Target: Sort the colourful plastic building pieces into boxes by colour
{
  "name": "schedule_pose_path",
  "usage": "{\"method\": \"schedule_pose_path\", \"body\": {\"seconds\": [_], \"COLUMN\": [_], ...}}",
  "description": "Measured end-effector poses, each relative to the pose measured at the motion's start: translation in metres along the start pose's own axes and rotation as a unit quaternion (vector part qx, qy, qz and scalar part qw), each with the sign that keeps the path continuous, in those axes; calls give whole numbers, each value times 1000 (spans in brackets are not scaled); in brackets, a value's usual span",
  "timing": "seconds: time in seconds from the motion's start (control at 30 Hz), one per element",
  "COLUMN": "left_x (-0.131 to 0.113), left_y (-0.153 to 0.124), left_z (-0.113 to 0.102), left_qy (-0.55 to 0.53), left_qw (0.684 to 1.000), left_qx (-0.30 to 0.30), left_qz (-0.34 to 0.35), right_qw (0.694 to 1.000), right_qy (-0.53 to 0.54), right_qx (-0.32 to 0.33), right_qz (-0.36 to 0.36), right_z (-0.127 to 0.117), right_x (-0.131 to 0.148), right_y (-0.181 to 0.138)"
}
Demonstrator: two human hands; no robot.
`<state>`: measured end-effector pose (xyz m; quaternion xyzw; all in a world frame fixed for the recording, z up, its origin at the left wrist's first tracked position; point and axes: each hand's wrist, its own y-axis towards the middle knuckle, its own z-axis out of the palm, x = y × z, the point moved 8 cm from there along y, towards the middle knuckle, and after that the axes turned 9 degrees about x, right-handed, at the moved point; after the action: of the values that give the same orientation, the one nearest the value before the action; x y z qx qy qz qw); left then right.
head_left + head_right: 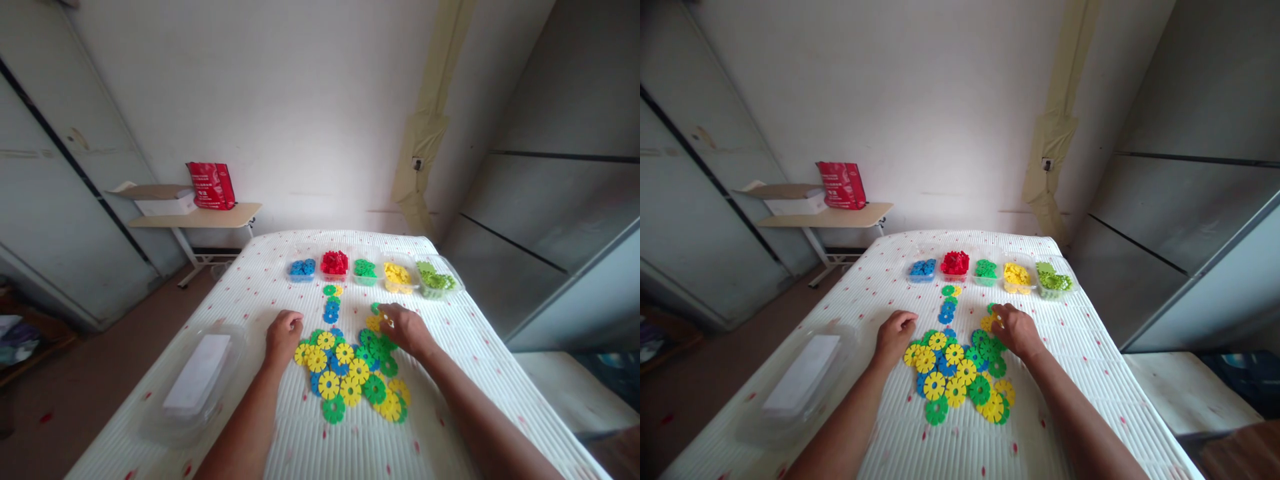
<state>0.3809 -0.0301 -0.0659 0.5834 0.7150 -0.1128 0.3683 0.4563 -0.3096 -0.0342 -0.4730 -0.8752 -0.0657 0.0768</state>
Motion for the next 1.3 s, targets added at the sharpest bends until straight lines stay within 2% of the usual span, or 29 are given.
{"method": "schedule_pose_path", "body": {"seconds": [0.3,0.5,0.6,0.83,1.0,1.17,1.3], "left_x": [1,1,2,4,3,3,3], "left_y": [0,0,0,0,0,1,0], "left_z": [0,0,1,1,1,1,0], "left_qy": [-2,0,-4,-1,-2,-4,-10], "left_qw": [1000,1000,1000,1000,1000,1000,1000], "left_qx": [-12,-12,-12,-11,-13,-14,-15], "left_qz": [11,7,6,-2,5,10,10], "right_qw": [996,994,996,998,999,993,987], "right_qy": [-6,-21,-8,42,32,-49,-108], "right_qx": [82,104,92,-11,34,96,98], "right_qz": [-27,-1,8,44,14,55,63], "right_z": [16,19,15,-9,5,21,22], "right_x": [16,14,9,-16,6,22,28], "right_y": [6,9,7,4,14,21,24]}}
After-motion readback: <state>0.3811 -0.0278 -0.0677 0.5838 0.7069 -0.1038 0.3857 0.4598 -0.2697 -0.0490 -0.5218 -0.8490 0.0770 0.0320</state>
